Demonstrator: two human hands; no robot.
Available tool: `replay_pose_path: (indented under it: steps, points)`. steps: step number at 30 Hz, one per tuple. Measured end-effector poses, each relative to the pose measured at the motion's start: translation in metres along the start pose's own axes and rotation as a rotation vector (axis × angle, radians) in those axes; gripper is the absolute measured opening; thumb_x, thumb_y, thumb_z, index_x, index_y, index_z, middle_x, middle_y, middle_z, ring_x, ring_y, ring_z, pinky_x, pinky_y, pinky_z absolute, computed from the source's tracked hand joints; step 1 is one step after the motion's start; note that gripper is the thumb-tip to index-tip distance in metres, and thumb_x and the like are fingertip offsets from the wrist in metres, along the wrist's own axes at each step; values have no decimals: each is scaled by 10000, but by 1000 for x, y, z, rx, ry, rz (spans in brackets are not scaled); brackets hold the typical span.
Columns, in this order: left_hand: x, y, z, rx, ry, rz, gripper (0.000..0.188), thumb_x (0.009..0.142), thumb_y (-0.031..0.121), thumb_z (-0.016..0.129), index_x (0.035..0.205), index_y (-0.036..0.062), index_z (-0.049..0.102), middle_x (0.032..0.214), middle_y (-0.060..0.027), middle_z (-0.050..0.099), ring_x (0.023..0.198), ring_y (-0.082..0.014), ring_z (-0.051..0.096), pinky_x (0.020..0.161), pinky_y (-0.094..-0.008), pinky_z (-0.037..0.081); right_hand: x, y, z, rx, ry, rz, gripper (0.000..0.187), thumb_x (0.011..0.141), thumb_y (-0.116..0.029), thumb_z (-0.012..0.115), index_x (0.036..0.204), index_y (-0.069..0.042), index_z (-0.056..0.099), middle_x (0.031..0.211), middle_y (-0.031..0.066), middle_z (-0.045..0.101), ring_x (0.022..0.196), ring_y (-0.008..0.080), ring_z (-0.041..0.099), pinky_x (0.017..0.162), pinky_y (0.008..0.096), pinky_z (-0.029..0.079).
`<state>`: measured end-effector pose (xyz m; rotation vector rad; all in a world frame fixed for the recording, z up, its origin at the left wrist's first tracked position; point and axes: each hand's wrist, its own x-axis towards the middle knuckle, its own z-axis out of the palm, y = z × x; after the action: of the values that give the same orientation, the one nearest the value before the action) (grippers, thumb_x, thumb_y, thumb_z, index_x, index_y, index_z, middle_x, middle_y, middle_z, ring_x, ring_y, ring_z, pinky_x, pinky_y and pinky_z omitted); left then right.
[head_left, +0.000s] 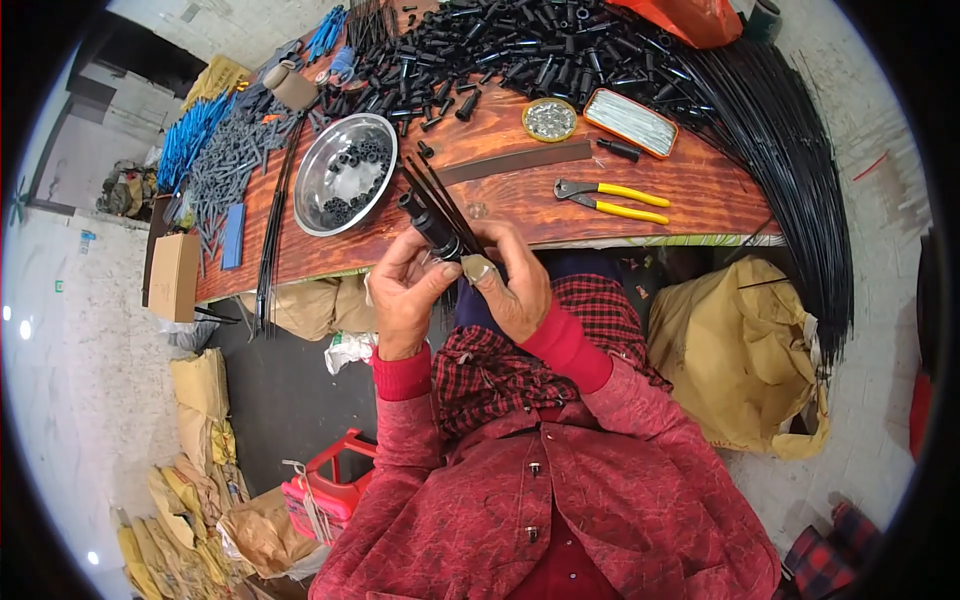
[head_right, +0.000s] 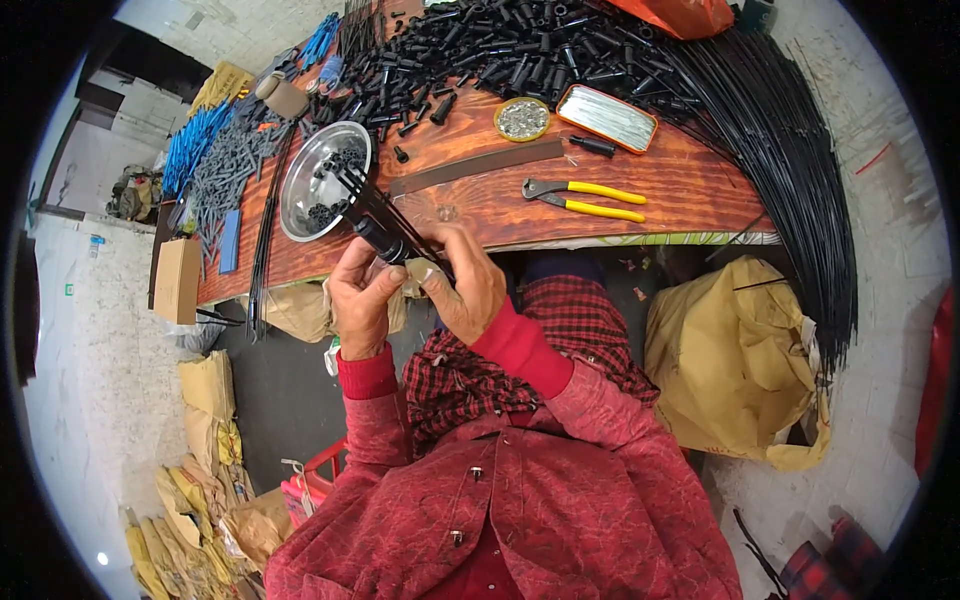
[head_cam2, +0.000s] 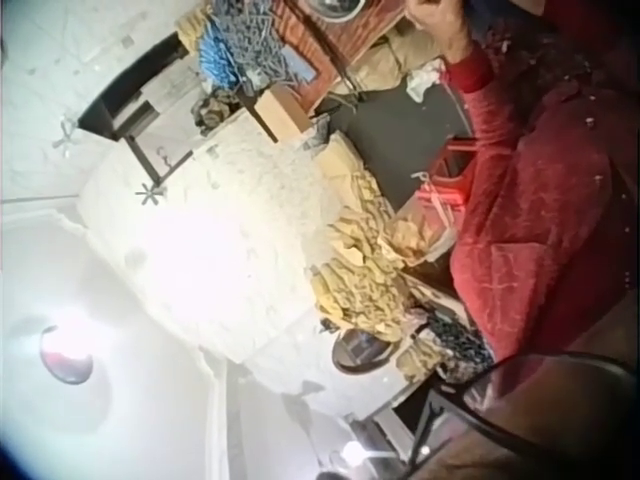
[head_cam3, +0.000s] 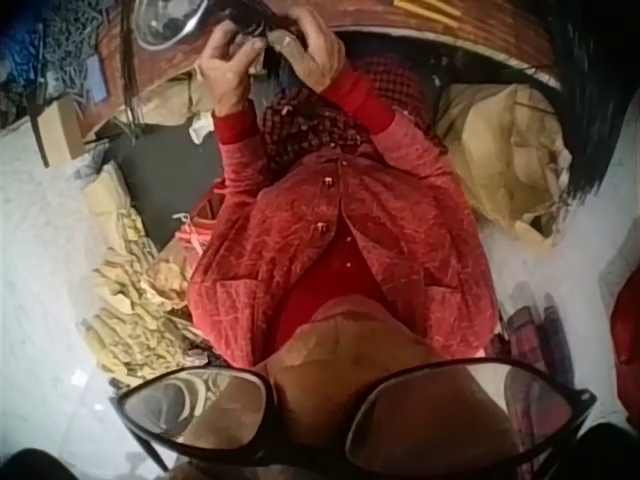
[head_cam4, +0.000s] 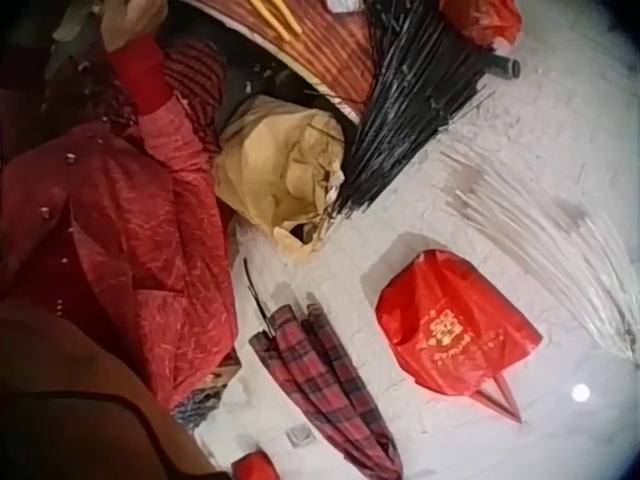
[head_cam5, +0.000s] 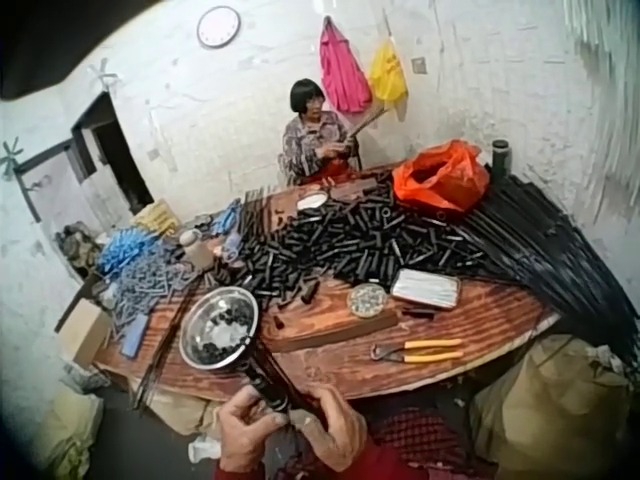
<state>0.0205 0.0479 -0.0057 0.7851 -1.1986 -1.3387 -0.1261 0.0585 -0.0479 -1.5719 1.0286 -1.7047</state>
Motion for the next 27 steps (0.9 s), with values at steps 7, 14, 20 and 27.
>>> replay_pose_path:
  steps: [7, 14, 20, 27]
  points:
    - [3, 11, 24, 116, 49, -19, 316, 795, -57, 718, 1056, -17, 544, 1012, -64, 614, 873, -82, 602, 729, -192, 484, -14, 9, 1, 259, -186, 318, 590, 984, -562, 403, 1154, -7, 508, 702, 4, 508, 602, 104, 485, 543, 253, 391]
    - [6, 30, 53, 448, -8, 286, 571, 670, 57, 835, 1112, 12, 476, 1007, -40, 546, 901, -124, 592, 800, -276, 498, 1, 17, -17, 895, -449, 510, 485, 982, -545, 434, 908, -73, 516, 628, -46, 394, 496, 50, 326, 443, 213, 244]
    - [-1, 33, 41, 287, -256, 62, 631, 780, 83, 766, 1297, -44, 428, 1180, -115, 572, 1071, -196, 576, 948, -337, 456, 15, 32, -28, 1517, -923, 619, 500, 1002, -505, 388, 893, -35, 519, 546, -64, 341, 430, 19, 287, 385, 179, 217]
    - [14, 23, 31, 51, -381, -40, 570, 813, 133, 757, 1274, -111, 526, 1163, -181, 640, 1063, -235, 627, 923, -344, 499, 13, 43, -26, 1725, -1289, 644, 494, 1013, -448, 358, 794, -42, 536, 526, -35, 368, 404, 21, 273, 347, 169, 212]
